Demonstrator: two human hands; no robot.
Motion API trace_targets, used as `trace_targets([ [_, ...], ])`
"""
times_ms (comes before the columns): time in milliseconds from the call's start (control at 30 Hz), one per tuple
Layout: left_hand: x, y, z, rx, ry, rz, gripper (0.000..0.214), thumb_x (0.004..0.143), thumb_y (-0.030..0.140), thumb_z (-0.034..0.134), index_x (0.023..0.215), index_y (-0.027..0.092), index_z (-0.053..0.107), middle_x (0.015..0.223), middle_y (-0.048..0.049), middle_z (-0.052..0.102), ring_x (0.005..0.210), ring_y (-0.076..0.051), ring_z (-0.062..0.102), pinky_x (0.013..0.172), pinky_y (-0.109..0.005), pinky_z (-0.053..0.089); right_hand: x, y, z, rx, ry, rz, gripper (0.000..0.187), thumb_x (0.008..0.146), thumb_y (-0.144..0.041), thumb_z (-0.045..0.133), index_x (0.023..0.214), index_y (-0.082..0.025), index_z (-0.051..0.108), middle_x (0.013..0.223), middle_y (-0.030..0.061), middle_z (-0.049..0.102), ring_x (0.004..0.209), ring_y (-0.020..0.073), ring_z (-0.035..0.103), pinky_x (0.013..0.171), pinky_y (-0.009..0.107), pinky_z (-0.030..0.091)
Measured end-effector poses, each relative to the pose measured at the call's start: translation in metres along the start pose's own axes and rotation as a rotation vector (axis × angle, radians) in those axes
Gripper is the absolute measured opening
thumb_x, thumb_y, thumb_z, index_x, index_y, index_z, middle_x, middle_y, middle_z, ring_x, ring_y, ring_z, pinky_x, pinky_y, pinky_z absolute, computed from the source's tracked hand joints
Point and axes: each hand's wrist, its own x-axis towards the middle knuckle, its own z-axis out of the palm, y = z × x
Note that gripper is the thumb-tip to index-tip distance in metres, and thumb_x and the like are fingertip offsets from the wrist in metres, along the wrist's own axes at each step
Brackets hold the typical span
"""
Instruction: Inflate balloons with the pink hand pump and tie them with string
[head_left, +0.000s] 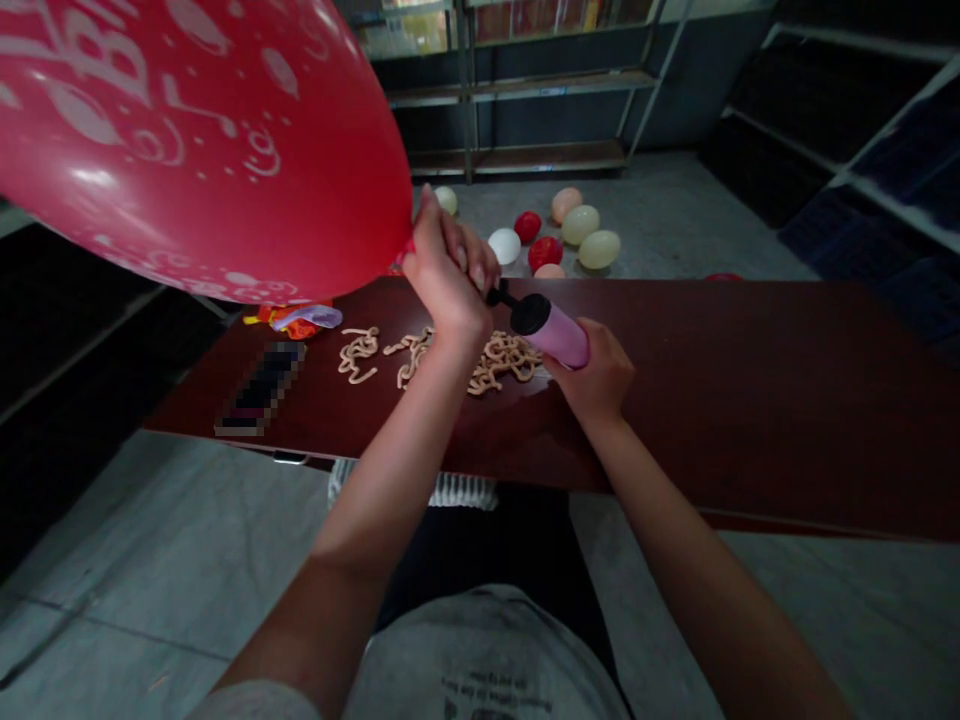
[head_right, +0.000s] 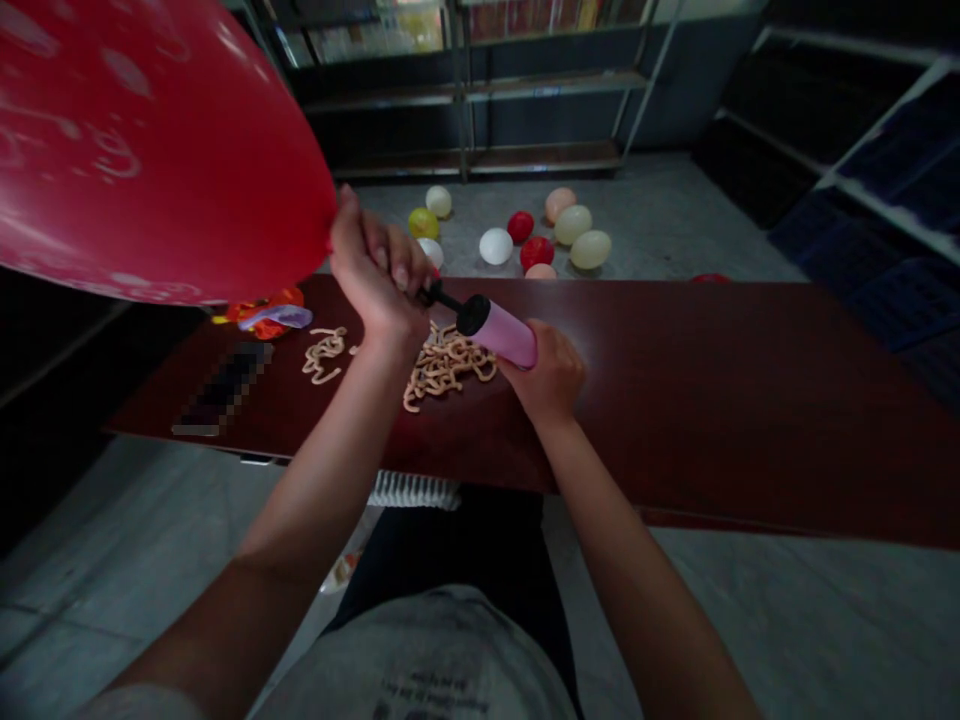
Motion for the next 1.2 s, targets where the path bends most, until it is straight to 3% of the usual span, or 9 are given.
trace_targets([
  [167,-0.027,-0.050,0.012,0.066,0.016,-0.063,0.055,0.091,0.062,0.049,0.058,0.021,0.030,0.051,0.0051,0.024,0.037,-0.008,0.031,0.041,-0.023,0.026,0.003,0.000,0.000,0.063,-0.001,0.149,0.042,0.075,-0.052,0.068,0.102,-0.021,0.060,0.093,0.0084,0.071,0.083,0.0271,0.065,0.073,0.036,0.048],
  [333,-0.028,-0.052,0.011,0.059,-0.015,-0.042,0.051,0.096,0.044,0.048,0.056,0.022,0.027,0.047,0.0063,0.022,0.033,-0.007,0.027,0.038,-0.023,0.025,0.005,0.000,0.002,0.043,0.023,0.166,0.040,0.077,-0.050,0.067,0.102,-0.019,0.061,0.094,0.0093,0.070,0.085,0.0268,0.064,0.075,0.036,0.045],
  [467,-0.013,-0.041,-0.004,0.043,-0.041,-0.019,0.050,0.098,0.030,0.040,0.052,0.022,0.024,0.038,0.0067,0.020,0.029,-0.008,0.025,0.036,-0.024,0.024,0.004,-0.004,0.003,-0.035,-0.031,0.065,0.043,0.079,-0.050,0.066,0.107,-0.017,0.062,0.094,0.0102,0.070,0.086,0.0271,0.063,0.077,0.036,0.041],
  [700,0.008,-0.017,-0.045,0.047,0.098,-0.041,0.051,0.098,0.039,0.042,0.053,0.021,0.025,0.036,0.0077,0.024,0.029,-0.007,0.025,0.037,-0.024,0.025,0.001,-0.010,0.003,-0.155,-0.183,-0.150,0.038,0.083,-0.046,0.062,0.106,-0.016,0.063,0.089,0.0095,0.071,0.083,0.0249,0.061,0.079,0.036,0.035],
  [1067,0.040,0.057,-0.119,-0.110,0.186,-0.077,0.049,0.097,0.027,0.036,0.050,0.020,0.023,0.035,0.0055,0.022,0.029,-0.008,0.022,0.037,-0.025,0.021,-0.003,-0.017,0.006,-0.281,-0.266,-0.379,0.039,0.082,-0.050,0.063,0.103,-0.017,0.066,0.084,0.0065,0.070,0.074,0.0228,0.064,0.067,0.032,0.038],
  [1200,0.046,0.081,-0.130,-0.116,0.177,-0.041,0.048,0.096,0.025,0.036,0.050,0.020,0.023,0.035,0.0054,0.022,0.029,-0.008,0.021,0.037,-0.025,0.021,-0.005,-0.019,0.006,-0.259,-0.280,-0.405,0.043,0.081,-0.051,0.065,0.110,-0.019,0.065,0.086,0.0047,0.071,0.074,0.0219,0.065,0.066,0.031,0.040],
])
